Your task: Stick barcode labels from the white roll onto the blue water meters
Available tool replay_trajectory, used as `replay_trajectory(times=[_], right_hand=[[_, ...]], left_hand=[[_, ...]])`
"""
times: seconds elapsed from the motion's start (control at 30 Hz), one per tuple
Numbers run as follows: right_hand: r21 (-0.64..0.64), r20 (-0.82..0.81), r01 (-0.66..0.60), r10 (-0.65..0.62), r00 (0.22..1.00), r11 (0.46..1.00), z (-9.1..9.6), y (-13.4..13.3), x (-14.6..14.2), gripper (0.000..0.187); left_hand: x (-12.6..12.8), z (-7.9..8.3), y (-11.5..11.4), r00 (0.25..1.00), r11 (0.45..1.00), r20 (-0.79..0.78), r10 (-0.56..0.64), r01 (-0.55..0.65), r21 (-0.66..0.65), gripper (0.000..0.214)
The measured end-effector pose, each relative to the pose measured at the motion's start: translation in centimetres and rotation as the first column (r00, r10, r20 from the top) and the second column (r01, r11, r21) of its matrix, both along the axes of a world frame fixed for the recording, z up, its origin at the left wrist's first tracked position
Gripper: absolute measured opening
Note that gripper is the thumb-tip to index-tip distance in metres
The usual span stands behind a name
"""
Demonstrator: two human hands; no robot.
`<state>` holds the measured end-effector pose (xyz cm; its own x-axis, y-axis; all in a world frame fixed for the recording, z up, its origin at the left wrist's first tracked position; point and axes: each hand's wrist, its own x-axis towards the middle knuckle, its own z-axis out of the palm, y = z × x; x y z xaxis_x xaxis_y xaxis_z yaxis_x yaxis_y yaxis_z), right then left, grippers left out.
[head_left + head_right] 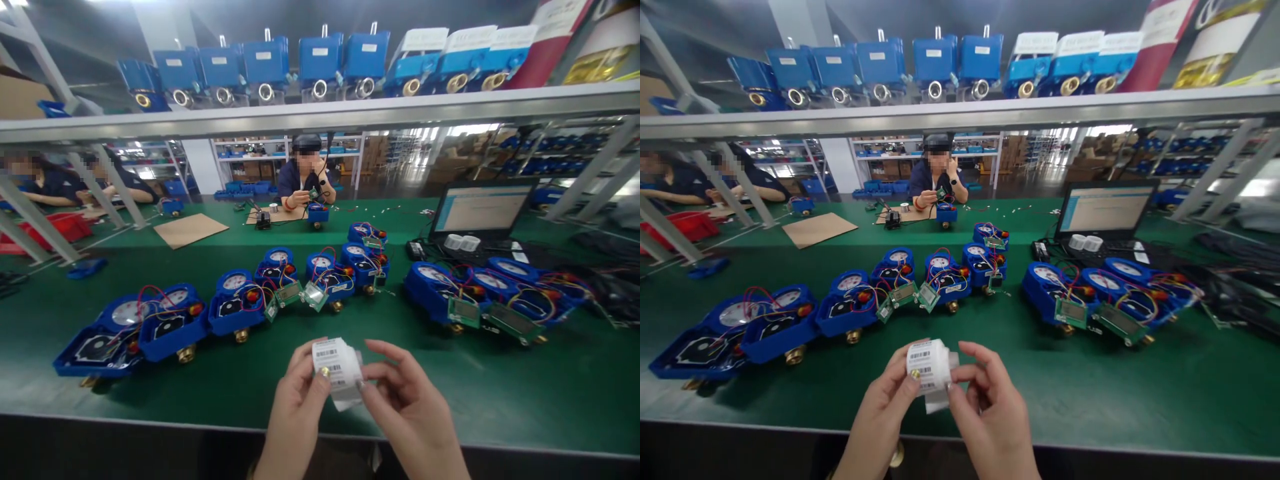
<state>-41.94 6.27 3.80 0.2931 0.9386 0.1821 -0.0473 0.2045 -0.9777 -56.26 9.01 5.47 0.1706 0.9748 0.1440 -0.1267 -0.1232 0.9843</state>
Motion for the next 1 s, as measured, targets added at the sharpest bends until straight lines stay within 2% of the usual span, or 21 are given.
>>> replay_trajectory(times=[0.07, 0.13, 0.2, 0.33, 0.5, 0.67, 0.83, 1.0], right_hand=[[0.043, 0.04, 0.033, -0.035, 0.999, 0.999, 0.1, -0.1, -0.2, 0.041], [0.061, 0.043, 0.044, -0.047, 0.998, 0.997, 0.1, -0.1, -0.1, 0.038], [0.067, 0.024, 0.059, -0.061, 0.998, 0.996, -0.1, -0.1, 0.1, 0.039], [0.067, 0.013, -0.004, 0.004, 1.0, 0.998, -0.2, 0.0, 0.1, 0.044], [0.048, -0.068, 0.125, -0.121, 0.99, 0.991, 0.4, -0.2, -0.6, 0.043], [0.034, -0.081, 0.167, -0.164, 0.983, 0.985, 0.4, -0.2, -0.4, 0.043], [0.029, -0.097, 0.221, -0.217, 0.971, 0.975, 0.4, -0.2, -0.2, 0.043], [0.03, -0.151, 0.263, -0.256, 0.955, 0.964, 0.9, -0.2, -0.3, 0.041]], left_hand=[[0.0, -0.2, -0.2, 0.995, 0.998, 0.095, 0.023, -0.017, -0.056, 0.037], [0.0, -0.3, -0.3, 0.992, 0.995, 0.122, 0.041, -0.03, -0.092, 0.036], [0.0, -0.2, -0.3, 0.995, 0.995, 0.078, 0.062, -0.056, -0.076, 0.03], [-0.2, 0.2, -0.4, 0.998, 0.997, -0.006, 0.067, -0.068, -0.025, 0.025], [-0.2, 0.3, -0.4, 0.996, 0.995, -0.008, 0.092, -0.092, -0.025, 0.026], [0.0, 0.2, -0.4, 0.993, 0.993, 0.009, 0.115, -0.115, -0.038, 0.028], [0.6, 0.4, -0.6, 0.974, 0.977, 0.088, 0.207, -0.2, -0.073, 0.026], [0.8, 0.3, -0.7, 0.963, 0.966, 0.093, 0.254, -0.247, -0.077, 0.027]])
